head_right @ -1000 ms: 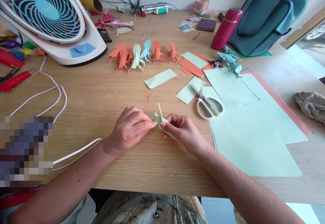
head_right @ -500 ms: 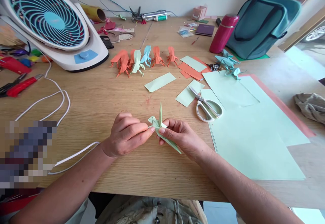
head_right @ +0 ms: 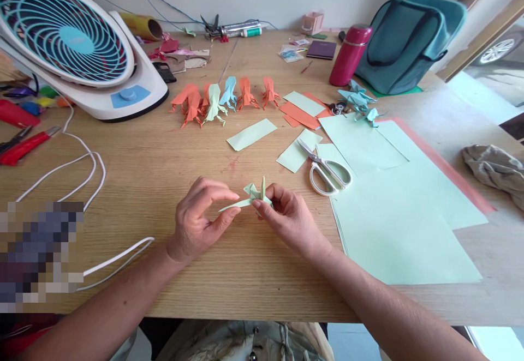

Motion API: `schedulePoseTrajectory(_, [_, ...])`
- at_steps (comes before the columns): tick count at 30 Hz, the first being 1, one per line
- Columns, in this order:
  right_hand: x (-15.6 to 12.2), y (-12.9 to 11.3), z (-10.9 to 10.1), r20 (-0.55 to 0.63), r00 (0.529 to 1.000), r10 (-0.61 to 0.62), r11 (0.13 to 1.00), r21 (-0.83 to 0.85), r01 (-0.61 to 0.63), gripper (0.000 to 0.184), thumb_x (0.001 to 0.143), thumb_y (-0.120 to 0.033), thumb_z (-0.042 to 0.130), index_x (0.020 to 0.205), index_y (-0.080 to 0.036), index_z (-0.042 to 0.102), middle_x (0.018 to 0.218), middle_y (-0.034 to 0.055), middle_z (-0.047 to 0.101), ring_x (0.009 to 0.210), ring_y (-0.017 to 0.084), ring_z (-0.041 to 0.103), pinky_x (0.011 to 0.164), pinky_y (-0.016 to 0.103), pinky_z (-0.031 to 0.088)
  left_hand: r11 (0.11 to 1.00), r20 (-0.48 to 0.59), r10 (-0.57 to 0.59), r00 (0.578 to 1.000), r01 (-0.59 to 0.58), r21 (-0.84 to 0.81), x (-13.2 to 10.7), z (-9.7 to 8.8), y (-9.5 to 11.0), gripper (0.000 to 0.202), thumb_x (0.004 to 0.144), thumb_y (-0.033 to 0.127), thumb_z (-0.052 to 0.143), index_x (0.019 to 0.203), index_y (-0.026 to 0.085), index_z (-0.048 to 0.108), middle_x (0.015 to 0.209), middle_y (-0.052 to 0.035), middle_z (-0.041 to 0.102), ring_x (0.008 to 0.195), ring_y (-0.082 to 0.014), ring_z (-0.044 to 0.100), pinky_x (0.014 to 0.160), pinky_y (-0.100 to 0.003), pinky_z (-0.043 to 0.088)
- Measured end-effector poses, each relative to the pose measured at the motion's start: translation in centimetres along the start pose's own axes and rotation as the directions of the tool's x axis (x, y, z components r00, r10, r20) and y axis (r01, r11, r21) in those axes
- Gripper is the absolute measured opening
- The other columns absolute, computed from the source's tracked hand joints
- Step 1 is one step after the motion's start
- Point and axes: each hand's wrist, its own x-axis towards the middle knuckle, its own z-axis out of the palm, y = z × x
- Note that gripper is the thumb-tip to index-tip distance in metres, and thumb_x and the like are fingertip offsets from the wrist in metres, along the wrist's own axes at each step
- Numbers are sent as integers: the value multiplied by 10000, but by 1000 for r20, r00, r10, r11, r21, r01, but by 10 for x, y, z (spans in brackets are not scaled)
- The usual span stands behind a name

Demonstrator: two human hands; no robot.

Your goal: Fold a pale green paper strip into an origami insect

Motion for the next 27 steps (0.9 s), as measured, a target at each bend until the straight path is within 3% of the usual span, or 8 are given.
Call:
schedulePoseTrajectory(2, [0, 2, 0, -50, 995, -89, 985, -153, 81, 282, 879, -373, 677, 733, -207, 502, 634, -49, 482, 582, 104, 393, 549, 261, 296, 983, 50, -141, 989, 146, -109, 0, 3, 3, 27, 897, 168, 643, 917, 163, 660, 862, -43, 671, 829, -162, 607, 761, -292, 487])
schedulePoseTrajectory(5, [-2, 5, 2, -76, 972, -221, 911, -372, 178, 222, 908, -285, 618, 732, -202, 510, 659, -37, 488, 617, 113, 416, 589, 269, 330, 943, 125, -254, 959, 274, -190, -1, 8, 4, 72, 898, 118, 616, 861, 158, 661, 823, -26, 666, 748, -129, 593, 709, -254, 483])
schedulePoseTrajectory(11, [-3, 4, 7, -38, 940, -338, 818, -506, 274, 144, 903, -201, 587, 764, -192, 548, 711, -12, 542, 661, 127, 481, 623, 273, 372, 915, 161, -296, 941, 328, -236, -4, 9, 1, 103, 894, 114, 641, 801, 158, 640, 795, -9, 636, 754, -114, 600, 712, -225, 463])
schedulePoseTrajectory(15, [-2, 8, 5, -15, 965, -264, 883, -407, 235, 186, 931, -292, 600, 775, -197, 566, 699, -13, 540, 652, 129, 470, 621, 277, 370, 894, 200, -316, 927, 362, -264, -1, 4, -2, 136, 888, 137, 667, 757, 162, 644, 742, 11, 632, 704, -101, 583, 689, -213, 444])
schedulePoseTrajectory(18, [0, 13, 4, 23, 988, -153, 974, -169, 154, 246, 925, -399, 630, 786, -204, 575, 688, -15, 555, 630, 128, 476, 597, 273, 374, 825, 285, -374, 883, 457, -333, 2, 0, -4, 165, 872, 191, 703, 715, 163, 659, 698, 14, 657, 676, -106, 592, 684, -220, 448])
schedulePoseTrajectory(21, [2, 15, 5, 66, 995, -76, 996, 49, 73, 298, 889, -455, 681, 768, -202, 581, 694, -9, 592, 638, 127, 513, 603, 266, 396, 741, 353, -416, 838, 537, -403, 3, 0, -7, 174, 856, 253, 732, 714, 167, 680, 715, 5, 695, 682, -121, 619, 681, -229, 461])
schedulePoseTrajectory(27, [1, 13, 7, 24, 997, -68, 992, 111, 65, 319, 850, -454, 737, 738, -195, 588, 684, -12, 604, 644, 116, 520, 615, 254, 407, 780, 342, -372, 863, 490, -389, 2, -2, -9, 119, 858, 243, 731, 767, 168, 720, 795, -17, 727, 743, -132, 650, 726, -227, 470])
